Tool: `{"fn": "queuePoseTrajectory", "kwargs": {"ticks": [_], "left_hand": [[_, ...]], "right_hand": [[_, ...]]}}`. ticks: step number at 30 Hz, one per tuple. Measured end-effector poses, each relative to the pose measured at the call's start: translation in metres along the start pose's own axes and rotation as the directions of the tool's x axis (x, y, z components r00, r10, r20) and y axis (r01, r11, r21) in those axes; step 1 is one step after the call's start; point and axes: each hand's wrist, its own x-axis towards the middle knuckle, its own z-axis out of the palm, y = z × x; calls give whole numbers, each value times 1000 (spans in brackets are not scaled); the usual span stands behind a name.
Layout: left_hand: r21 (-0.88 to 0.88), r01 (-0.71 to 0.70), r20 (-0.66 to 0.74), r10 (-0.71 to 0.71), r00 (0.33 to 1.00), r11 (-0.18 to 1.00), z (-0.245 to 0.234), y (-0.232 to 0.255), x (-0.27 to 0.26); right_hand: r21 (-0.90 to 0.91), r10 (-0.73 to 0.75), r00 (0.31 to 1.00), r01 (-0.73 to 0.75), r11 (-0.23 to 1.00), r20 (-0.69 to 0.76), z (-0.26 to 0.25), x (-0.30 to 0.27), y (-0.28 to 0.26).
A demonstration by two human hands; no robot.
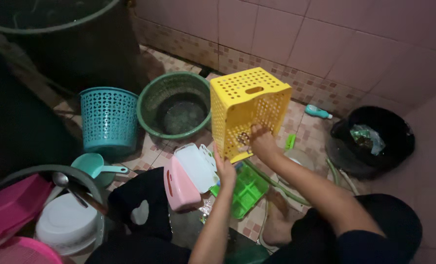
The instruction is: The person washes plastic containers and yellow baskets by hand, scrubbing the surfaces with a sponge and rinsing them in a bucket of water.
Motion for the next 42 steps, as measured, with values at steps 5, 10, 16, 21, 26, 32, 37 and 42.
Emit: {"fn": "queuePoseTrajectory", "kwargs": {"ticks": [5,10,16,21,26,32,37,42], "left_hand": [[-7,-47,-37,46,998,999,3,23,8],[21,76,-18,-76,997,997,22,47,12],[115,34,-36,-30,999,993,22,67,18],[94,16,0,-16,1000,995,6,14,33],[83,235,-87,-227,970,969,-13,-40,27],[196,781,-56,-788,613,593,0,-50,-20],[-118,761,-30,-768,640,638,-32,-104,-14],[97,564,-229,-533,815,820,-34,-118,-1]], "right_hand": [[40,-176,984,176,984,13,-53,-46,12],[-247,-372,927,350,904,-48,-96,-50,44],[-71,-508,848,503,861,-149,-90,-50,53],[122,-556,779,606,786,-289,-91,-46,29],[386,-453,863,505,772,-223,-75,-64,-6],[433,-463,857,515,740,-227,-42,-81,-21],[326,-625,772,624,710,-117,-42,-85,-29],[233,-619,780,622,748,-93,-61,-67,-23]]}}
